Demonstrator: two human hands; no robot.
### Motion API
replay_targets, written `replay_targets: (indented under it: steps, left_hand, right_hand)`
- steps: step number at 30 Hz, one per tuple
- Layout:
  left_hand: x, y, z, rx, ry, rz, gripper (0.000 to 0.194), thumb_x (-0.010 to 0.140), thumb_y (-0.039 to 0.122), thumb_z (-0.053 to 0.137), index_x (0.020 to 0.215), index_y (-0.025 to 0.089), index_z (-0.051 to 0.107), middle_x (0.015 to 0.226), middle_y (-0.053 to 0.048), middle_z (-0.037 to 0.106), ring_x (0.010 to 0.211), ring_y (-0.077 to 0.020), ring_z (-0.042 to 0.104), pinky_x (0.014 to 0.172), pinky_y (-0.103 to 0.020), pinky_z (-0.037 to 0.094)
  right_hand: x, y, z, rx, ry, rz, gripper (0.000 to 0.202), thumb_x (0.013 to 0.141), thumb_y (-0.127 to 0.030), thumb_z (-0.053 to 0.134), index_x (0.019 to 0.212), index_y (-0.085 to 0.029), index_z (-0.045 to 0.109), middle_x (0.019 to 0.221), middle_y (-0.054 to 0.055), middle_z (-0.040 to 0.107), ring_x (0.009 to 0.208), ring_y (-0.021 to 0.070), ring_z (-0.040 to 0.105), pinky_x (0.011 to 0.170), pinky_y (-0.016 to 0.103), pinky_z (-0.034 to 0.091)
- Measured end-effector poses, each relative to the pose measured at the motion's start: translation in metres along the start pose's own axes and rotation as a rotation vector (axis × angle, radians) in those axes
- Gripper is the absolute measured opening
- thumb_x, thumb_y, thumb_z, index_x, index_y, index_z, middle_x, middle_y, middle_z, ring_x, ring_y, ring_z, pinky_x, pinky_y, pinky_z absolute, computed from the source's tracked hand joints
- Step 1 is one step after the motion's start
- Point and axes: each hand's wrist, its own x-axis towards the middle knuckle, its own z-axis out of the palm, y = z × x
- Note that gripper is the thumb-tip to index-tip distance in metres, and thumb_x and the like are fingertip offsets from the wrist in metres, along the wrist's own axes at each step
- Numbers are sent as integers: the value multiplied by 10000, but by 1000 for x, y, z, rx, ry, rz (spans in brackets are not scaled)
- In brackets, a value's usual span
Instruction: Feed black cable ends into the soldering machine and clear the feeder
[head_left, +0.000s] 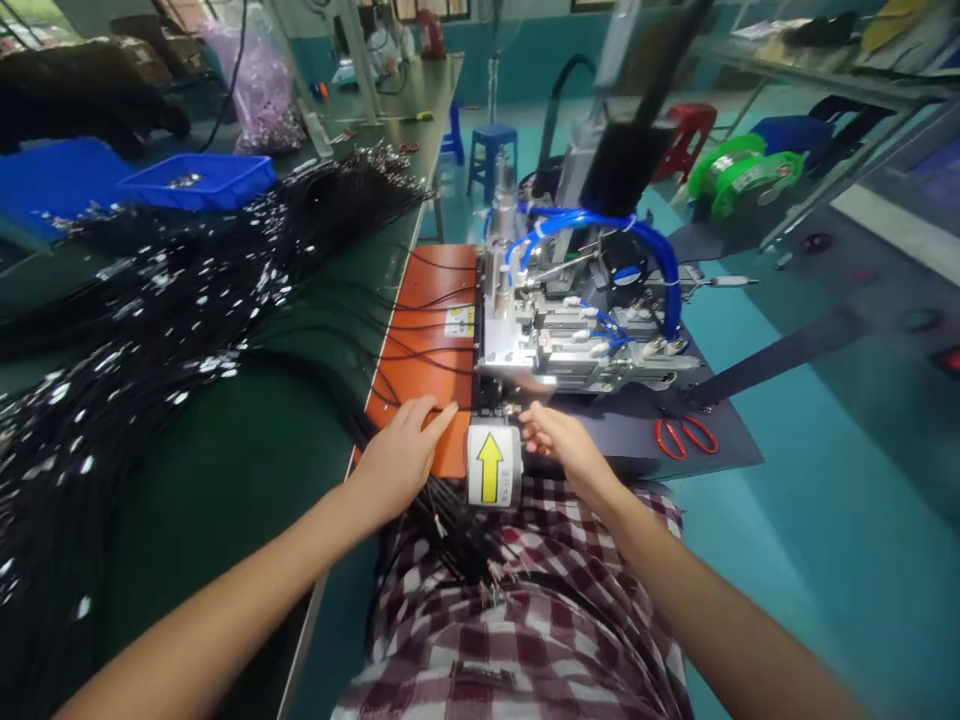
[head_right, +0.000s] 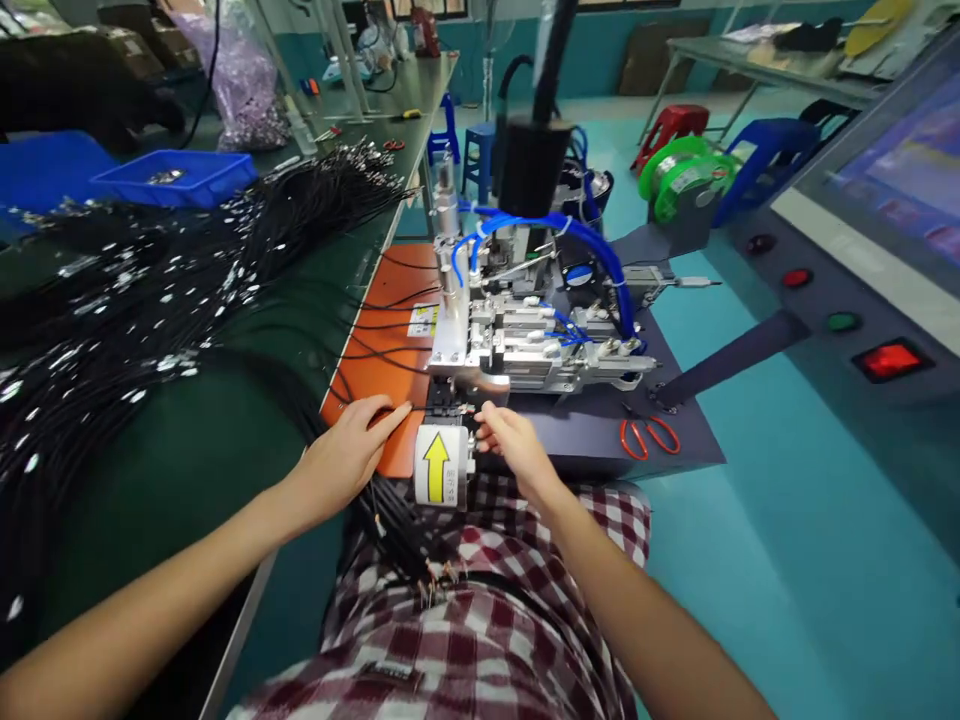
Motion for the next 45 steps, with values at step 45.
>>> replay_targets:
  steps: [45]
  left_hand:
    - [13, -23, 9, 49, 67, -58, 537, 872, 95, 305, 1385, 135, 459, 1388, -129, 503, 1253, -285, 479, 985, -432, 489]
  right_hand:
    - [-41, 104, -54, -84, 28, 234, 374, 667, -542, 653, 638, -193, 520, 583, -40, 525, 496, 113, 468, 560, 268, 363]
